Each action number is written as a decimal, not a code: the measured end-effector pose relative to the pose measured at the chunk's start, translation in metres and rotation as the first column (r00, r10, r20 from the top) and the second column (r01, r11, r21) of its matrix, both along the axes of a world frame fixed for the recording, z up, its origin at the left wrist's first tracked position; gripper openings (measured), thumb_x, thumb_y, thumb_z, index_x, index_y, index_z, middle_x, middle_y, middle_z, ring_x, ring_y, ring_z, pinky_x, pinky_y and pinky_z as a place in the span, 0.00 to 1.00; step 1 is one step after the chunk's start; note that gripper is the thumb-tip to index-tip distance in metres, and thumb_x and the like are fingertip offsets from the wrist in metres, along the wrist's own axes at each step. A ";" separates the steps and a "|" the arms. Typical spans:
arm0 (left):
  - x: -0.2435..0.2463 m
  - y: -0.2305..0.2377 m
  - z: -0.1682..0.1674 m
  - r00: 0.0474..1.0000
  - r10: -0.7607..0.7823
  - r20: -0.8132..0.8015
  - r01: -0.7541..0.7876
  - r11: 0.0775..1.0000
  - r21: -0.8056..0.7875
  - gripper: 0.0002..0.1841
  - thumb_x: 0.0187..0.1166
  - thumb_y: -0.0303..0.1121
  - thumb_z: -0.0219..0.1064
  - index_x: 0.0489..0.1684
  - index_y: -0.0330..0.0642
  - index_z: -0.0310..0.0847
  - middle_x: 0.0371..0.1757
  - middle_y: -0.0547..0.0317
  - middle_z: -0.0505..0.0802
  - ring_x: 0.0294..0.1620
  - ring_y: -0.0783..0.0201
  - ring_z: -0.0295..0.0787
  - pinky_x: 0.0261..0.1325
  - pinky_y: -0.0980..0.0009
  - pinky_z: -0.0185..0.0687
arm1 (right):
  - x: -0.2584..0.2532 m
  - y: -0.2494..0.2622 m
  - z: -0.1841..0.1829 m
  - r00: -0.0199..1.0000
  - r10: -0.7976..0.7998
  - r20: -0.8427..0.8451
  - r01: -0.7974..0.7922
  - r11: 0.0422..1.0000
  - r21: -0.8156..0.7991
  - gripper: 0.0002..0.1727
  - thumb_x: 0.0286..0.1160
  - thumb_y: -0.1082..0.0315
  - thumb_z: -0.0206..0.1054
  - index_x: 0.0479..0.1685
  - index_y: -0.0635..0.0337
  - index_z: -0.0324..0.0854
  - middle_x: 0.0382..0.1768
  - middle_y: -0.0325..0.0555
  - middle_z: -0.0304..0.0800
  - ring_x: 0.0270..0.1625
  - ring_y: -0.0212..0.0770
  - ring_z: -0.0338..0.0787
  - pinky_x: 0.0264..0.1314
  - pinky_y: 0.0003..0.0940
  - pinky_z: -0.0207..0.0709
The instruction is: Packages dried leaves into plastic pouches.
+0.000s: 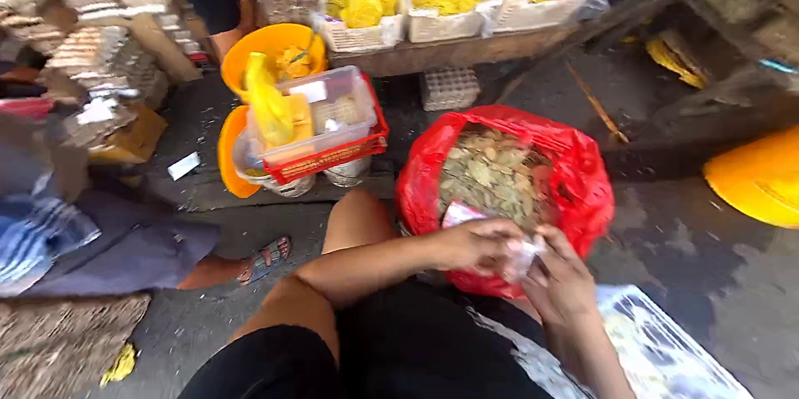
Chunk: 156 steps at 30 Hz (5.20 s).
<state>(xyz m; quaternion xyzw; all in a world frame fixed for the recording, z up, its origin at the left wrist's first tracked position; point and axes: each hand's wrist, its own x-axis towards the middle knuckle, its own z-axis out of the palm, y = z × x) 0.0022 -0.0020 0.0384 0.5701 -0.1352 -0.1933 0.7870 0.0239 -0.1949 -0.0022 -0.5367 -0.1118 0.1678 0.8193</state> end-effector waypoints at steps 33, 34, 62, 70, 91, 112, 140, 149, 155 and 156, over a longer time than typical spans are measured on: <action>0.024 0.024 -0.061 0.616 -0.284 0.735 -0.622 0.397 0.675 0.14 0.78 0.24 0.60 0.49 0.38 0.94 0.71 0.42 0.88 0.59 0.45 0.93 0.57 0.49 0.90 | 0.001 0.009 -0.039 0.959 -0.078 0.274 0.234 0.765 -0.601 0.30 0.78 0.63 0.67 0.81 0.58 0.72 0.77 0.57 0.75 0.72 0.44 0.81 0.68 0.38 0.81; 0.026 0.028 -0.058 0.650 -0.264 0.712 -0.607 0.384 0.696 0.14 0.79 0.24 0.59 0.50 0.35 0.93 0.71 0.44 0.89 0.61 0.46 0.93 0.60 0.49 0.89 | 0.009 0.003 -0.041 0.969 -0.048 0.244 0.188 0.785 -0.591 0.31 0.81 0.61 0.65 0.82 0.60 0.69 0.76 0.56 0.77 0.73 0.43 0.82 0.71 0.39 0.80; 0.011 0.076 -0.026 0.690 0.151 0.708 -0.702 0.377 0.604 0.15 0.81 0.24 0.60 0.57 0.35 0.91 0.66 0.47 0.91 0.57 0.65 0.90 0.58 0.72 0.85 | 0.039 -0.012 -0.044 0.999 0.025 -0.022 -0.032 0.501 -0.865 0.17 0.89 0.60 0.60 0.58 0.66 0.84 0.45 0.59 0.91 0.46 0.54 0.92 0.55 0.59 0.84; 0.009 0.065 -0.028 0.799 0.265 0.539 -0.598 0.443 0.668 0.24 0.92 0.39 0.54 0.84 0.40 0.72 0.78 0.42 0.81 0.62 0.58 0.90 0.65 0.60 0.86 | 0.051 -0.054 -0.032 0.970 -0.203 -0.137 0.023 0.632 -0.775 0.27 0.96 0.51 0.45 0.73 0.65 0.74 0.56 0.55 0.92 0.48 0.46 0.94 0.52 0.47 0.89; 0.019 0.033 -0.047 0.994 0.102 0.030 -0.040 0.102 0.994 0.40 0.91 0.45 0.56 0.95 0.32 0.40 0.92 0.32 0.57 0.73 0.38 0.82 0.72 0.45 0.80 | 0.074 -0.058 -0.034 0.934 0.179 -0.308 -0.259 -0.251 -0.933 0.21 0.89 0.61 0.57 0.71 0.66 0.79 0.65 0.73 0.85 0.70 0.74 0.83 0.69 0.77 0.71; 0.009 0.023 -0.057 0.991 -0.053 -0.121 0.129 0.186 0.974 0.50 0.76 0.33 0.75 0.96 0.36 0.39 0.92 0.38 0.59 0.79 0.41 0.78 0.76 0.47 0.76 | 0.086 -0.089 -0.050 0.951 -0.272 0.147 0.110 -0.145 -0.983 0.24 0.88 0.58 0.58 0.73 0.64 0.80 0.62 0.75 0.87 0.67 0.78 0.84 0.65 0.82 0.70; 0.010 0.024 -0.075 0.840 0.543 -0.005 -0.471 0.733 0.492 0.47 0.80 0.25 0.65 0.96 0.35 0.32 0.94 0.33 0.48 0.87 0.52 0.68 0.81 0.64 0.74 | 0.005 -0.017 -0.039 0.887 0.447 0.111 -0.067 0.364 -0.929 0.17 0.88 0.69 0.56 0.65 0.61 0.88 0.61 0.55 0.92 0.66 0.53 0.90 0.74 0.54 0.79; 0.012 0.040 -0.076 0.816 0.575 0.061 -0.518 0.680 0.520 0.51 0.79 0.32 0.68 0.96 0.34 0.28 0.95 0.34 0.43 0.97 0.50 0.42 0.95 0.61 0.47 | 0.052 0.039 -0.078 0.912 0.369 0.176 0.107 0.199 -0.974 0.44 0.75 0.44 0.73 0.86 0.62 0.68 0.79 0.69 0.73 0.84 0.73 0.67 0.79 0.75 0.61; 0.008 0.036 -0.075 0.840 0.542 0.017 -0.467 0.708 0.530 0.49 0.80 0.31 0.67 0.96 0.35 0.29 0.95 0.34 0.44 0.95 0.50 0.48 0.91 0.61 0.57 | 0.024 0.043 -0.073 0.961 0.270 0.059 -0.028 0.309 -0.951 0.49 0.70 0.49 0.79 0.89 0.61 0.60 0.71 0.69 0.81 0.74 0.71 0.79 0.77 0.73 0.66; 0.007 0.034 -0.076 0.844 0.537 0.004 -0.458 0.715 0.528 0.49 0.81 0.30 0.67 0.96 0.36 0.30 0.96 0.35 0.45 0.95 0.51 0.50 0.90 0.62 0.59 | 0.027 0.040 -0.073 0.976 0.216 0.035 -0.050 0.373 -0.926 0.46 0.72 0.50 0.78 0.88 0.60 0.61 0.71 0.68 0.82 0.72 0.69 0.82 0.75 0.71 0.71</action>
